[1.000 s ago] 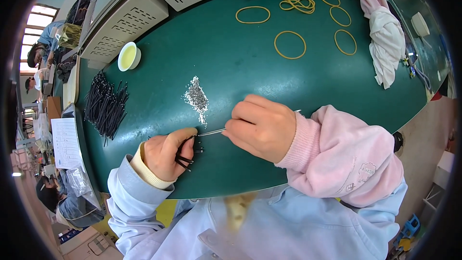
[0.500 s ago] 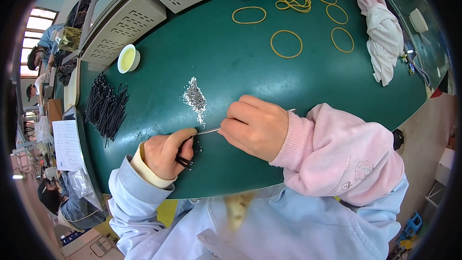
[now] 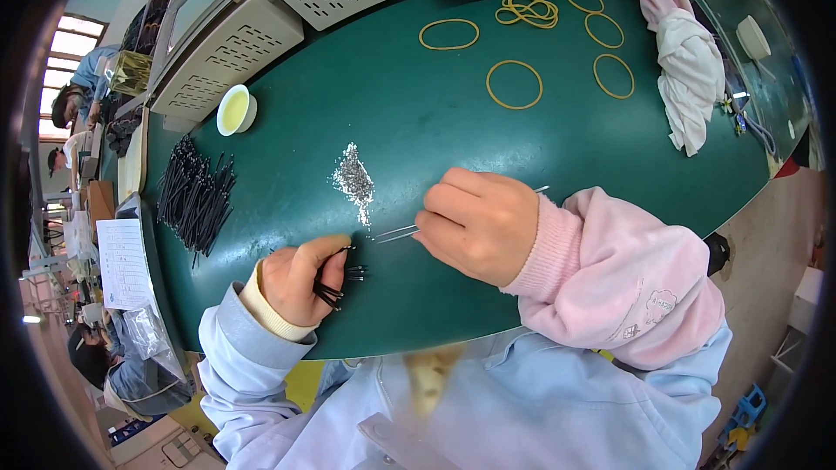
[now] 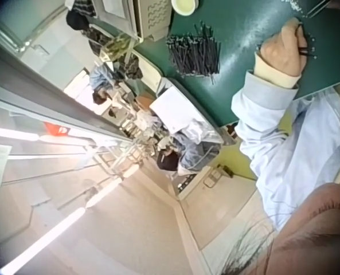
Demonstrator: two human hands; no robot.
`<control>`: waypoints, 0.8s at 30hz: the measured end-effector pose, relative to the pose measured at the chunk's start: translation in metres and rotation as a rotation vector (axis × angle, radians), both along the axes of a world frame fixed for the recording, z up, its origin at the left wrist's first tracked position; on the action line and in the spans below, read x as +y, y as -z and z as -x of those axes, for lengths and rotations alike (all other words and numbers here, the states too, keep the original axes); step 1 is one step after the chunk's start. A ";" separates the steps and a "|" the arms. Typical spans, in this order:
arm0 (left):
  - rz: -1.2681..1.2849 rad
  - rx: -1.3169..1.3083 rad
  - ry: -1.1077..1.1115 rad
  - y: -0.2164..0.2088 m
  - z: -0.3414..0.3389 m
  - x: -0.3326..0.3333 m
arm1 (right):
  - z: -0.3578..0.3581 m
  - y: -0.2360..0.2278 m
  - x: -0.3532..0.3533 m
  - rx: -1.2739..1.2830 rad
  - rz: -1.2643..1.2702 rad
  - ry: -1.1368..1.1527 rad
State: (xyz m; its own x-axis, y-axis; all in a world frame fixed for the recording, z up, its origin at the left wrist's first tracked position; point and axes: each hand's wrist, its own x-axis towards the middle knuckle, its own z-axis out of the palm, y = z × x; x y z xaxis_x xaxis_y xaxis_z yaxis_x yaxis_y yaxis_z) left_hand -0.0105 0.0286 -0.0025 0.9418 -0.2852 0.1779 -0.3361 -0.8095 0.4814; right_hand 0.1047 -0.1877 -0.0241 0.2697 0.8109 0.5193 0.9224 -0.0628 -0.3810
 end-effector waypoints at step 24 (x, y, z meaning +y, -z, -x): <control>0.045 0.003 0.022 0.001 -0.005 -0.002 | 0.010 0.008 0.011 0.167 -0.055 0.052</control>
State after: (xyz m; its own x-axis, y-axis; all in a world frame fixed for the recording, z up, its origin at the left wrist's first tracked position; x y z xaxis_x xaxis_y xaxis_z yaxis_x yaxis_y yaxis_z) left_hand -0.0059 0.0262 -0.0035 0.9359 -0.2977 0.1882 -0.3521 -0.7794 0.5182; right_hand 0.0950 -0.1764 -0.0317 0.3969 0.7650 0.5072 0.8422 -0.0839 -0.5325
